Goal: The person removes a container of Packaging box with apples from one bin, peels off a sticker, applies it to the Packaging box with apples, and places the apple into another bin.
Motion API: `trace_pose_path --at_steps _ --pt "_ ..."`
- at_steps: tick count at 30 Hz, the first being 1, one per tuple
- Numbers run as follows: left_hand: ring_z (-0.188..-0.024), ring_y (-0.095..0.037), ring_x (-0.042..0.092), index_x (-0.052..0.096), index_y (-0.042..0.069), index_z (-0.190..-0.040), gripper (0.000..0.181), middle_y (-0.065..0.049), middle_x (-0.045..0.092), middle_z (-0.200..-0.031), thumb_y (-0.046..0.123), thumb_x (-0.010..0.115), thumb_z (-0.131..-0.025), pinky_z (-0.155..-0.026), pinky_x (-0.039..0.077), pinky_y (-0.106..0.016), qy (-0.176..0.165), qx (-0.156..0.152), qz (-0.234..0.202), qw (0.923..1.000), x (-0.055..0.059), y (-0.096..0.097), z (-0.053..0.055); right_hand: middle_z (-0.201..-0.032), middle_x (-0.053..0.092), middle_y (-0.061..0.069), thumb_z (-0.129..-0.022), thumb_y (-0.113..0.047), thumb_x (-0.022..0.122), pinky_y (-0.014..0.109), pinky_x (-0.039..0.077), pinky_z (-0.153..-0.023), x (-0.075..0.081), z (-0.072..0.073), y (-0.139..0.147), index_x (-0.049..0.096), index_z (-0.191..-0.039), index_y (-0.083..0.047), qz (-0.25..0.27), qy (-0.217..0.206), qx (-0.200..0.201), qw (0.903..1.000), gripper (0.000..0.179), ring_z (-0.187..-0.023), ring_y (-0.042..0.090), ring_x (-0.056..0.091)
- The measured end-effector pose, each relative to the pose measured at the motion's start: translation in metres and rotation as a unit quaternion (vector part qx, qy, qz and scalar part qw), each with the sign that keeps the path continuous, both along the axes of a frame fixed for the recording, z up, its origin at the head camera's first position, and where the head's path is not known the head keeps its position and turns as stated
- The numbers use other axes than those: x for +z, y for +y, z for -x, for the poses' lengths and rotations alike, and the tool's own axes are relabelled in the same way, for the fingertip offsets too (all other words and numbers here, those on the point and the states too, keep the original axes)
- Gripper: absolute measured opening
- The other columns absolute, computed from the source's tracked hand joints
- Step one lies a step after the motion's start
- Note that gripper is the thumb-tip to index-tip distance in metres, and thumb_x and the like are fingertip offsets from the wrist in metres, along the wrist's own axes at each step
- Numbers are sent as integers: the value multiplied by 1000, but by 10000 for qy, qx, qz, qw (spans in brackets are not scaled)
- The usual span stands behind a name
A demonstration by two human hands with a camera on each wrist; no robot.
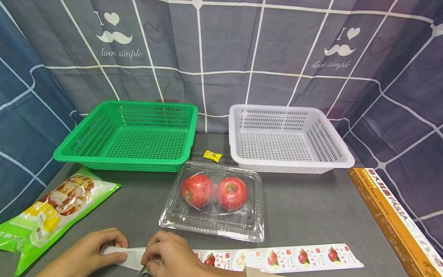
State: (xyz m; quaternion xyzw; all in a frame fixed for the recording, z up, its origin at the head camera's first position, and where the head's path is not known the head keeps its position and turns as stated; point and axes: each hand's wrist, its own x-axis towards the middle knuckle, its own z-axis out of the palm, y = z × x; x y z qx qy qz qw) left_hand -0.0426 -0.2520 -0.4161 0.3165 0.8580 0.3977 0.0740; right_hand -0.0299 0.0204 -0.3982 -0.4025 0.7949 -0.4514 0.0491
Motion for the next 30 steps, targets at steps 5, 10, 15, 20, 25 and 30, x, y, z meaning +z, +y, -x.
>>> trace_pose_path --at_steps 5,10,15,20,25,30 --pt "-76 3 50 64 24 -91 17 20 57 -88 15 77 -86 -58 40 -23 -79 -1 55 10000 1 0 1 -97 63 -2 -82 1 74 9 45 -75 7 -1 6 73 -84 -5 376 -143 39 9992 7 -91 -8 54" --pt "-75 3 49 64 24 -92 18 20 56 -88 17 79 -85 -58 40 -23 -58 42 117 9999 0 1 1 -96 65 1 -83 4 72 11 49 -67 14 0 12 73 -85 -3 599 -457 4 9972 7 -85 -8 55" --pt "-75 3 49 64 23 -93 16 20 56 -88 21 78 -85 -58 41 -24 -418 38 306 9987 1 -1 2 -95 66 1 -83 7 70 15 52 -67 20 0 18 73 -85 0 810 -935 -91 9923 8 -84 -6 57" --pt "-76 3 49 64 21 -94 16 19 56 -89 25 78 -86 -60 43 -25 -665 13 491 9966 2 -2 3 -92 68 2 -84 8 69 20 54 -67 26 0 25 73 -87 -1 1191 -1118 -139 9865 10 -82 -3 56" --pt "-79 2 49 66 22 -98 19 19 55 -92 29 78 -85 -63 43 -26 -675 142 791 9945 5 -2 2 -91 66 8 -88 6 66 29 57 -61 36 2 35 72 -90 2 1838 -1535 -230 9706 7 -76 2 62" --pt "-80 0 48 67 24 -104 25 15 53 -94 34 78 -84 -64 42 -27 -803 389 1195 9888 10 0 2 -90 67 9 -90 3 66 38 57 -58 49 8 46 70 -92 -1 1892 -1865 -731 9613 6 -66 10 66"
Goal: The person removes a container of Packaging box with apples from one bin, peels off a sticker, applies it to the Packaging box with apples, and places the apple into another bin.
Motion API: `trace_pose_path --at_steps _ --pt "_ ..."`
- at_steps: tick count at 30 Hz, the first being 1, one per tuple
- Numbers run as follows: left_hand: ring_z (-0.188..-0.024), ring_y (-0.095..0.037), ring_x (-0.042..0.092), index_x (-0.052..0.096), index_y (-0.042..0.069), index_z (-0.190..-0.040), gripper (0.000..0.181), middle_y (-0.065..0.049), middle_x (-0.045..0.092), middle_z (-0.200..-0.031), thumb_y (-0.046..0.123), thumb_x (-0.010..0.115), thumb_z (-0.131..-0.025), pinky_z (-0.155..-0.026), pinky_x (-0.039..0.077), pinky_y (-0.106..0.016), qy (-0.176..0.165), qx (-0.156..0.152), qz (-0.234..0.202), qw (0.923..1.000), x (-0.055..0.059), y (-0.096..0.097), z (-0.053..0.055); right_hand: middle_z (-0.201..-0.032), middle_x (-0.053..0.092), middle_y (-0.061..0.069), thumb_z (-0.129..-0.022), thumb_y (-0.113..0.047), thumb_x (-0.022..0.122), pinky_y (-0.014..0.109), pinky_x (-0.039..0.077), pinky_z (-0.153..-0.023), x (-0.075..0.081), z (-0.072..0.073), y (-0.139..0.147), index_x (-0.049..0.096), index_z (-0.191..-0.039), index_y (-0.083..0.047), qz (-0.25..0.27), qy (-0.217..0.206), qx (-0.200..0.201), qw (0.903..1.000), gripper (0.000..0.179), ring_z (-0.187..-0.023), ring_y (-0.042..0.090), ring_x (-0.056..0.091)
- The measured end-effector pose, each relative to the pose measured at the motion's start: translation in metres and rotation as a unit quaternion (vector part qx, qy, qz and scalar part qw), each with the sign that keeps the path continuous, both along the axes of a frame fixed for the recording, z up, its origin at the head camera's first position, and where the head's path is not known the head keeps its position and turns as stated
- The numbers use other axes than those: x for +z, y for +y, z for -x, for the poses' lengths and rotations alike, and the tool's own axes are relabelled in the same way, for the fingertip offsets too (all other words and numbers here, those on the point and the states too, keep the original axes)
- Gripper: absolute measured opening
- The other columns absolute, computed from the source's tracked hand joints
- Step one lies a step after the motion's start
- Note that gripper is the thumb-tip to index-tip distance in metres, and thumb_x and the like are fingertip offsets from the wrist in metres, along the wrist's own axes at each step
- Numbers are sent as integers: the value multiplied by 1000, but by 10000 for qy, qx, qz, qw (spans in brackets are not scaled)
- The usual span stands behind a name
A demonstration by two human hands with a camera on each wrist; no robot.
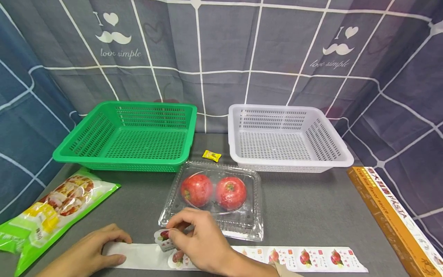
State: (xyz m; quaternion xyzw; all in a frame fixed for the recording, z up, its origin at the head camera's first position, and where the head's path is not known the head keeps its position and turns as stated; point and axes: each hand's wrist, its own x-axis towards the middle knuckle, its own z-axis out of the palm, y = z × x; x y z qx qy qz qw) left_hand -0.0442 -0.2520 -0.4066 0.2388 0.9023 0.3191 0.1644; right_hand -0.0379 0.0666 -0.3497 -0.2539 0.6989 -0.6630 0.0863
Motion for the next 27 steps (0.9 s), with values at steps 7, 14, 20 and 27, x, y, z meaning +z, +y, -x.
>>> trace_pose_path --at_steps 7,14,20,27 --pt "-82 -3 47 67 29 -104 27 13 51 -94 36 80 -81 -65 42 -27 -203 315 439 9983 4 5 2 -87 68 8 -89 3 67 37 56 -51 16 14 20 68 -90 -5 -503 138 -661 9964 7 -53 13 61" --pt "-85 -6 43 68 30 -102 29 15 49 -94 39 82 -78 -66 38 -27 362 259 546 9975 3 7 0 -84 67 7 -86 5 69 34 55 -50 29 32 42 69 -88 -3 -798 436 -1408 9858 9 -57 17 60" --pt "-87 -11 43 68 30 -103 35 14 48 -93 40 85 -74 -68 36 -34 496 330 852 9946 2 14 1 -82 68 9 -86 4 70 33 53 -50 32 47 57 69 -88 -3 -1016 461 -1727 9786 8 -55 18 58" --pt "-90 -6 49 67 29 -107 34 20 54 -99 47 79 -80 -72 46 -33 1298 742 425 9879 9 31 -5 -86 70 2 -85 0 72 27 48 -57 28 55 66 71 -87 -9 -1550 752 -1836 9678 9 -65 14 56"
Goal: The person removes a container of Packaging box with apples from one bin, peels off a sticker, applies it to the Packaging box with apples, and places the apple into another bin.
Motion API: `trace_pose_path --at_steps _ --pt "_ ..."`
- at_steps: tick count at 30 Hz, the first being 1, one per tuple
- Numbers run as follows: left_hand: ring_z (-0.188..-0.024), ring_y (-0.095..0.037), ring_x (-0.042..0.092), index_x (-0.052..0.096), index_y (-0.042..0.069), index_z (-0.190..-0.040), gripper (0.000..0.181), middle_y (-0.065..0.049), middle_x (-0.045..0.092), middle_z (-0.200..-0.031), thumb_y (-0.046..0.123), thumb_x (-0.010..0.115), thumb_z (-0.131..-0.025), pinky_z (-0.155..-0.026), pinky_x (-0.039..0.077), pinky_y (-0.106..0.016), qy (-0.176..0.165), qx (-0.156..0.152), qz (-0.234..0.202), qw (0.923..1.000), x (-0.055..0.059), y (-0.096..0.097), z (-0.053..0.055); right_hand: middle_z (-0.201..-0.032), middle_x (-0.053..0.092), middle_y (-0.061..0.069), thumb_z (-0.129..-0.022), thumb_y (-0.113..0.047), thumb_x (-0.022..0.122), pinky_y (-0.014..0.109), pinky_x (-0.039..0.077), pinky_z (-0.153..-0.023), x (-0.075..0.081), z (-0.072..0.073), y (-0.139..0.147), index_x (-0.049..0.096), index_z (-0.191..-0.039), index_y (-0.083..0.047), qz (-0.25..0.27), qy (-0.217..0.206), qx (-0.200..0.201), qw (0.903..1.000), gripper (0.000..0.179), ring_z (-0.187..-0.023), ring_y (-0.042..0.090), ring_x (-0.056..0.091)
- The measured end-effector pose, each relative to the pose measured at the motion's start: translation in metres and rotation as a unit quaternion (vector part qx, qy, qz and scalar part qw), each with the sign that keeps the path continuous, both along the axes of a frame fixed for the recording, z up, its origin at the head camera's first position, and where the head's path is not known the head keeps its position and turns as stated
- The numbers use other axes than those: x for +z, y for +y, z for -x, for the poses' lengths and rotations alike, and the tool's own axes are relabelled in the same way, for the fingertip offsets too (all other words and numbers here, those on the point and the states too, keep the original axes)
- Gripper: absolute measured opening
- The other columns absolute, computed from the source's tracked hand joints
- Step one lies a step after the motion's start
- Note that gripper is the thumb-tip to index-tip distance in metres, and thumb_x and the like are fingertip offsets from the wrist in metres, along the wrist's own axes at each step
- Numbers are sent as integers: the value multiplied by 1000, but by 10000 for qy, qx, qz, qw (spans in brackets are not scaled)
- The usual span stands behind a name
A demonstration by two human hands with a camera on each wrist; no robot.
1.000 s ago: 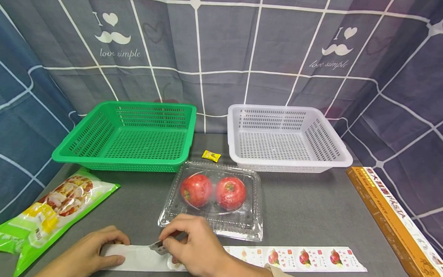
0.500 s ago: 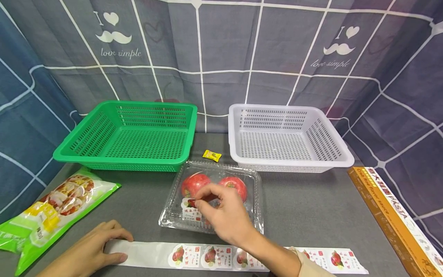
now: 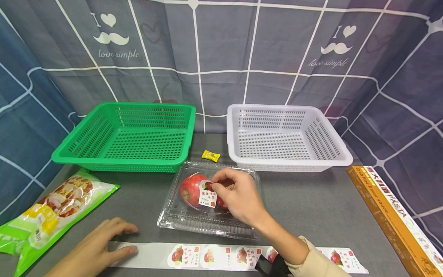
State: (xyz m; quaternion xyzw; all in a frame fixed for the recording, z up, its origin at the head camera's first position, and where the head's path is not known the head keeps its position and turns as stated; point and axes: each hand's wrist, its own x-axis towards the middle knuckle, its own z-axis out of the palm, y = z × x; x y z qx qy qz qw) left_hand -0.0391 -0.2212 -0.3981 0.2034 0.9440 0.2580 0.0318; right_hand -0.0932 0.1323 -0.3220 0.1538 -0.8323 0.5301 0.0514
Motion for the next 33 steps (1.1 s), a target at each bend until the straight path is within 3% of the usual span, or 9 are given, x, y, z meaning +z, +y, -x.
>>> trace_pose_path --at_steps 4,8,13,17,24,28,33 --pt "-93 -6 54 65 28 -114 35 17 58 -106 46 75 -86 -76 49 -31 -82 505 -627 9967 13 17 -1 -86 71 2 -86 -2 71 28 48 -59 -2 4 2 72 -88 -10 -286 73 -27 9996 9 -69 14 59" --pt "-100 -13 58 62 22 -126 40 6 60 -117 37 73 -90 -79 51 -30 -463 805 -1442 9852 24 36 3 -88 71 0 -86 0 70 30 50 -62 -4 9 4 73 -89 -11 -552 74 -55 9984 11 -72 14 61" --pt "-113 -28 57 56 21 -135 45 -3 54 -132 26 71 -93 -82 54 -32 -379 683 -2519 9646 24 56 8 -91 72 -4 -86 0 70 34 51 -68 -5 12 5 74 -92 -11 -791 126 -45 9968 13 -76 12 64" --pt "-121 -35 52 52 23 -140 49 -5 48 -139 23 70 -94 -84 54 -33 -452 535 -3057 9496 24 70 12 -93 73 -4 -87 0 71 34 52 -70 -7 14 4 75 -92 -10 -929 274 -13 9953 12 -79 11 64" --pt "-126 -35 50 54 22 -139 47 -5 46 -144 21 69 -95 -88 53 -32 -611 476 -3418 9366 23 85 22 -96 73 -3 -87 1 71 30 51 -64 -10 16 4 77 -94 -10 -1182 347 152 9923 14 -73 10 61" --pt "-124 -34 51 57 22 -136 44 -4 48 -142 19 70 -94 -87 52 -32 -870 617 -3397 9345 23 88 23 -97 73 -2 -86 0 71 28 48 -59 -10 18 4 77 -96 -10 -1337 396 172 9901 15 -68 10 58" --pt "-124 -36 52 56 26 -136 46 -6 48 -142 23 71 -93 -89 51 -43 -1253 777 -3335 9312 24 88 23 -95 73 -3 -84 1 73 28 46 -59 -11 19 5 77 -94 -10 -1548 603 223 9859 15 -65 9 54"
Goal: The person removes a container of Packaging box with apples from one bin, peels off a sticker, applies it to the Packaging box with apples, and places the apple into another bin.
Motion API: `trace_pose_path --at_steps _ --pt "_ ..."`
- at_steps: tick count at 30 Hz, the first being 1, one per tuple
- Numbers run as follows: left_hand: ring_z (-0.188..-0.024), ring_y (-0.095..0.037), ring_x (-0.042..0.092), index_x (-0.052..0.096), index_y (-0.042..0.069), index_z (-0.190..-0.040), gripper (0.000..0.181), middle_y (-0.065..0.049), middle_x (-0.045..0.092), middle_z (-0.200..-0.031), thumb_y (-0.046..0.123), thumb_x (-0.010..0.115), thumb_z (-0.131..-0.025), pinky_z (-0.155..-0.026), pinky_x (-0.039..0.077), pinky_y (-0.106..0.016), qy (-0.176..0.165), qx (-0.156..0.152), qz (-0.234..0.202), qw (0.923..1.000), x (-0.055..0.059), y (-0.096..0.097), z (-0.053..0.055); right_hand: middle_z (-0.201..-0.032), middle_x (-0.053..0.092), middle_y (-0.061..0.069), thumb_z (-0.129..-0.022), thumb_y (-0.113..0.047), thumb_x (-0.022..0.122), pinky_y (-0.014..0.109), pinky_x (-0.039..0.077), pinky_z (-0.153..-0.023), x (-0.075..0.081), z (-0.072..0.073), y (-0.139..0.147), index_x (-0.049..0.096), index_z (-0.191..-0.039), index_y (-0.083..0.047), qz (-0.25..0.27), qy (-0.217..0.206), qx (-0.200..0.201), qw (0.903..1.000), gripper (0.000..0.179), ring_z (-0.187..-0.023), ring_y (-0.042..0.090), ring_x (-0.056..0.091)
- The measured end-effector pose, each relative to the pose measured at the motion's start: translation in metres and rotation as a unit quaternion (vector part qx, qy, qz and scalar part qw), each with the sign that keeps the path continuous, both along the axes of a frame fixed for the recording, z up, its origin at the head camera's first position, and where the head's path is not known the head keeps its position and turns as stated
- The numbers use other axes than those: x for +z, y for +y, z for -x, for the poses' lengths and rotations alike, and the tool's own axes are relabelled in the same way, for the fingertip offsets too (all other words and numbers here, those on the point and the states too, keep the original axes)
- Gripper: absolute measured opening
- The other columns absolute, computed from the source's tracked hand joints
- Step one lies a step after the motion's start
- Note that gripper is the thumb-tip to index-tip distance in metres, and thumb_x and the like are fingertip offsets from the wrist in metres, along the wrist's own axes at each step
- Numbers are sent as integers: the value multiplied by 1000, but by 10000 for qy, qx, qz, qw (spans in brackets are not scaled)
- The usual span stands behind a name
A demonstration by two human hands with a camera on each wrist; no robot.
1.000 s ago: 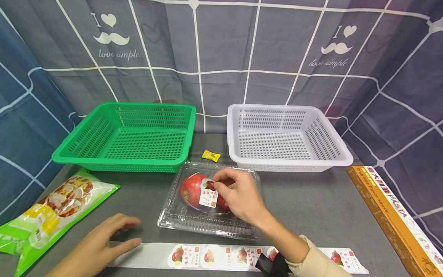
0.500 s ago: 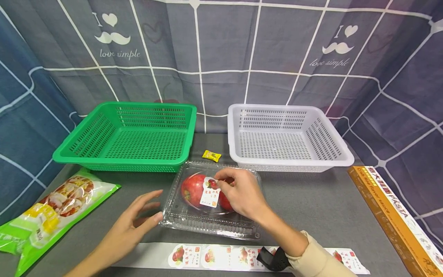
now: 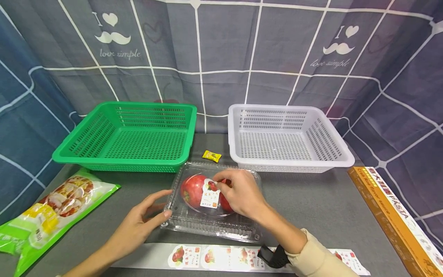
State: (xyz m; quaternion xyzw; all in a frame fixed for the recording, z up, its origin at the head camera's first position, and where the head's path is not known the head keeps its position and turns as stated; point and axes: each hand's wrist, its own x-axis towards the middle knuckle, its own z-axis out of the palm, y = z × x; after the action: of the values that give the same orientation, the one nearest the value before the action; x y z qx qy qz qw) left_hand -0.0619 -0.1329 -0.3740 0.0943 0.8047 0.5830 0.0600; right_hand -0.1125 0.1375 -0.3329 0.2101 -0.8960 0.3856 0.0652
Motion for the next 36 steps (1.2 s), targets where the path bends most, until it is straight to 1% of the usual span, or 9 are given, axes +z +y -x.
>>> trace_pose_path --at_steps 4,11,14,17,24,28,30,32,36 --pt "-124 -35 52 55 27 -137 47 -8 46 -144 26 71 -93 -89 51 -47 -274 -57 -101 9996 1 0 1 -94 72 -5 -83 2 74 28 46 -59 -2 2 0 77 -95 -10 -111 43 60 9999 17 -66 9 53" --pt "-120 -28 57 56 22 -134 46 -9 50 -140 19 72 -92 -84 52 -33 -501 -78 -469 9976 2 0 4 -91 69 -8 -84 -4 75 30 46 -66 -4 3 1 77 -98 -12 -411 48 136 9990 16 -70 8 54" --pt "-119 -28 58 56 20 -134 46 -9 49 -141 16 73 -91 -82 53 -30 -535 -76 -583 9968 2 0 5 -94 67 -9 -86 -7 76 31 46 -70 -4 3 2 77 -102 -11 -574 79 198 9981 17 -76 7 54" --pt "-119 -29 58 57 19 -134 47 -8 47 -142 14 73 -90 -81 53 -30 -529 -89 -580 9969 3 1 7 -98 67 -7 -87 -10 75 32 46 -72 -4 3 3 76 -106 -10 -636 80 255 9976 19 -78 7 54" --pt "-119 -29 57 58 20 -134 48 -6 48 -142 15 74 -90 -83 52 -30 -520 -35 -496 9974 3 2 6 -104 65 -5 -89 -20 75 31 46 -69 -2 1 5 73 -112 -8 -509 -33 353 9981 26 -77 9 53" --pt "-119 -29 58 58 18 -135 48 -9 49 -142 16 74 -90 -82 52 -30 -493 -69 -535 9973 4 3 6 -107 64 -6 -89 -19 74 32 47 -69 -2 -4 8 73 -114 -10 -475 121 461 9977 26 -79 11 54" --pt "-119 -29 58 58 18 -135 48 -9 49 -141 15 74 -90 -82 52 -30 -501 -72 -549 9972 3 3 6 -110 63 -6 -89 -19 73 34 47 -73 -3 -7 8 73 -113 -12 -542 322 535 9966 25 -85 12 54" --pt "-118 -28 58 58 20 -134 48 -8 50 -141 16 74 -90 -82 52 -30 -534 -52 -529 9972 3 3 7 -116 62 -3 -89 -20 73 40 48 -81 -5 -9 9 74 -113 -14 -713 602 639 9936 24 -97 15 55" --pt "-118 -28 58 58 22 -134 48 -7 50 -141 16 74 -89 -82 52 -31 -566 -16 -466 9973 3 2 6 -135 56 6 -92 -31 69 55 41 -97 -9 -14 9 75 -115 -19 -1270 1019 815 9833 26 -125 25 44"
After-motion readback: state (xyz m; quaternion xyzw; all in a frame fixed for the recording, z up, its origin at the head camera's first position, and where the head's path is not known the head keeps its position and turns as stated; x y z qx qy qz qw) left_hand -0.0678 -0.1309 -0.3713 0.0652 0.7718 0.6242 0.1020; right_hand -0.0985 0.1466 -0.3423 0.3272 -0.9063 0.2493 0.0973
